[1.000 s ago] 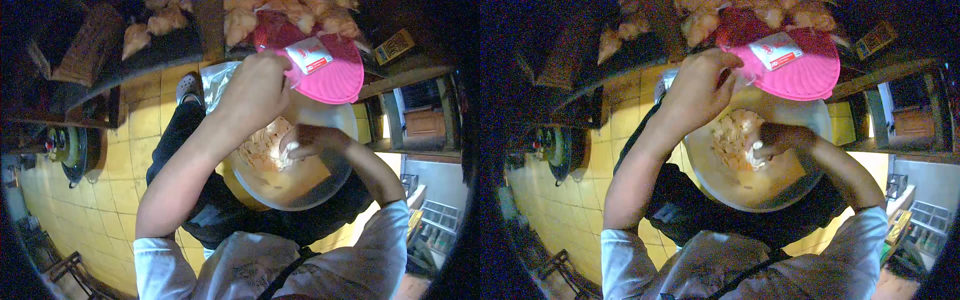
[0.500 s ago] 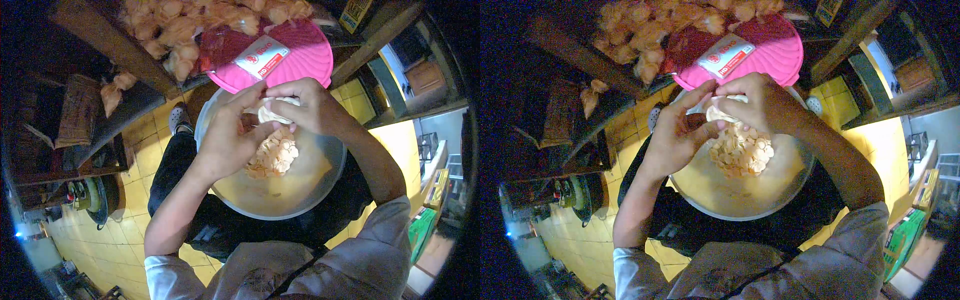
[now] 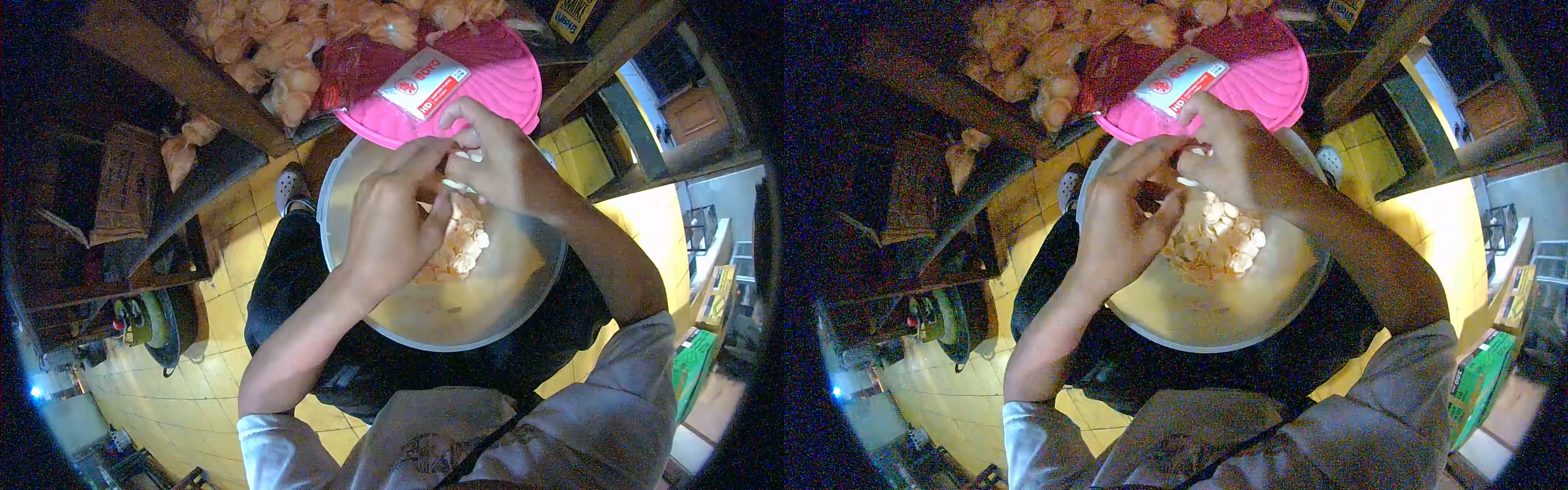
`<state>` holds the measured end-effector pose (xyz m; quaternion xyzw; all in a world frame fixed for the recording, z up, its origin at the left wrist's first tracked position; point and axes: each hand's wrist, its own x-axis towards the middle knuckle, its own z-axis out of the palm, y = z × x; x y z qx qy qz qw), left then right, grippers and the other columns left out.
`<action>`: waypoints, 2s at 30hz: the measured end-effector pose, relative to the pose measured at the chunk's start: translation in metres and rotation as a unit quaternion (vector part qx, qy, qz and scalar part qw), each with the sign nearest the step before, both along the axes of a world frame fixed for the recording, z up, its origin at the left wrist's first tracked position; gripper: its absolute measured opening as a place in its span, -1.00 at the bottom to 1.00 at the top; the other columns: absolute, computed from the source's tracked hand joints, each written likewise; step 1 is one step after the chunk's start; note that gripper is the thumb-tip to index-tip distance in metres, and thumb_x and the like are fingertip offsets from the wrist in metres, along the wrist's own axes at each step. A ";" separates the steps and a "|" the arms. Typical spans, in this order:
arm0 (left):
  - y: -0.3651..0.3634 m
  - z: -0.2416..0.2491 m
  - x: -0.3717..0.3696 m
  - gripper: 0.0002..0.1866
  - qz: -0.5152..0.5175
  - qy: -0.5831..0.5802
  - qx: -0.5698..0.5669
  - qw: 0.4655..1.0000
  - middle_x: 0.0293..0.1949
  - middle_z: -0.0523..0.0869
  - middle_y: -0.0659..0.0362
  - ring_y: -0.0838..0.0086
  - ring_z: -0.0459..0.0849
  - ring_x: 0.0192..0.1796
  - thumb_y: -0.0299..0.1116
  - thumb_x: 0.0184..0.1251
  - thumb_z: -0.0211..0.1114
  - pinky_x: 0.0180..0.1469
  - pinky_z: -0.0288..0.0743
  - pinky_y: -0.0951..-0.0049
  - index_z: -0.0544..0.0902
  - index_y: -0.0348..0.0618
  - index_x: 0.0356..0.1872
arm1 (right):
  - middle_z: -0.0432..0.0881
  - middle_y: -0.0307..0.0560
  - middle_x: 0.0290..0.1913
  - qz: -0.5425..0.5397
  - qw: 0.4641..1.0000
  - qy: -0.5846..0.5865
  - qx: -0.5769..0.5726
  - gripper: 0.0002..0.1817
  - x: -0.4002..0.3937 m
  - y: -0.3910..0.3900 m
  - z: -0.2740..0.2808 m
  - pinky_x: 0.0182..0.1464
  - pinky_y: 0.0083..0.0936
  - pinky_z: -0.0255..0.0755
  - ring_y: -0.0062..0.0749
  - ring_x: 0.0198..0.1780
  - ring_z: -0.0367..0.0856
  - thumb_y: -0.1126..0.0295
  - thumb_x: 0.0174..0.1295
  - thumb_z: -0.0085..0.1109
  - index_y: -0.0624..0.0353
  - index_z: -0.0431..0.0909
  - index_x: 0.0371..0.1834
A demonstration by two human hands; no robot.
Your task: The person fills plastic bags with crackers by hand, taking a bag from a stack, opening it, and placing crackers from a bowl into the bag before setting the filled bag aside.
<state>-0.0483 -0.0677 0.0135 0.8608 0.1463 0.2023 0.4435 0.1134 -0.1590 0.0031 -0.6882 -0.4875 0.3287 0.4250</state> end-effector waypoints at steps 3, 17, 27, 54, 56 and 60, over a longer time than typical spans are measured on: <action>-0.006 -0.014 0.003 -0.46 -0.019 -0.041 -0.116 0.992 0.05 0.66 0.08 0.49 0.67 -0.05 -0.52 0.11 0.44 -0.16 0.63 0.48 0.56 -0.24 0.18 | 0.65 -0.02 -0.39 -0.008 0.993 -0.095 0.069 -0.65 -0.005 0.000 -0.011 -0.31 -0.41 0.52 -0.33 -0.31 0.69 0.47 0.16 0.17 0.26 0.38 0.01; 0.012 -0.020 0.001 -0.64 0.005 0.018 -0.060 0.998 -0.04 0.70 0.05 0.42 0.73 -0.09 -0.57 0.23 0.29 -0.12 0.64 0.45 0.60 -0.30 0.08 | 0.56 -0.04 -0.11 0.061 0.938 0.335 -0.059 -0.30 0.002 -0.004 0.007 0.15 -0.36 0.49 -0.43 -0.02 0.59 0.48 0.22 0.13 0.28 0.06 0.42; 0.016 -0.022 0.000 -0.73 -0.016 0.063 -0.175 0.982 -0.29 0.76 0.16 0.58 0.71 -0.34 -0.38 0.40 0.24 -0.38 0.55 0.56 0.66 -0.30 0.02 | 0.68 -0.01 -0.21 0.053 0.989 -0.133 -0.020 -0.33 -0.015 0.001 -0.017 -0.27 -0.43 0.59 -0.43 -0.34 0.64 0.65 0.22 0.02 0.13 0.14 0.45; 0.037 0.035 -0.041 -0.78 0.221 0.126 0.066 0.965 -0.25 0.76 -0.09 0.05 0.77 -0.14 -0.38 0.09 0.27 -0.10 0.67 0.14 0.76 -0.22 -0.26 | 0.58 0.03 -0.54 0.349 0.842 -0.371 -0.177 -0.83 0.008 0.033 -0.262 -0.35 -0.19 0.50 -0.13 -0.53 0.55 0.28 0.12 0.19 0.16 0.57 -0.42; 0.046 0.031 -0.034 -0.78 0.183 0.225 0.056 0.955 -0.24 0.76 -0.10 0.06 0.77 -0.12 -0.39 0.10 0.27 -0.07 0.67 0.14 0.75 -0.25 -0.26 | 0.58 0.02 -0.52 0.354 0.832 -0.374 -0.205 -0.82 0.011 0.035 -0.273 -0.33 -0.19 0.49 -0.14 -0.51 0.56 0.27 0.13 0.19 0.16 0.57 -0.40; 0.047 0.023 -0.041 -0.81 0.197 0.224 0.068 0.952 -0.28 0.75 -0.10 0.04 0.76 -0.17 -0.39 0.10 0.26 -0.09 0.66 0.15 0.73 -0.24 -0.31 | 0.59 0.00 -0.48 0.377 0.823 -0.352 -0.236 -0.80 0.009 0.024 -0.274 -0.29 -0.19 0.49 -0.15 -0.47 0.57 0.24 0.14 0.19 0.15 0.59 -0.36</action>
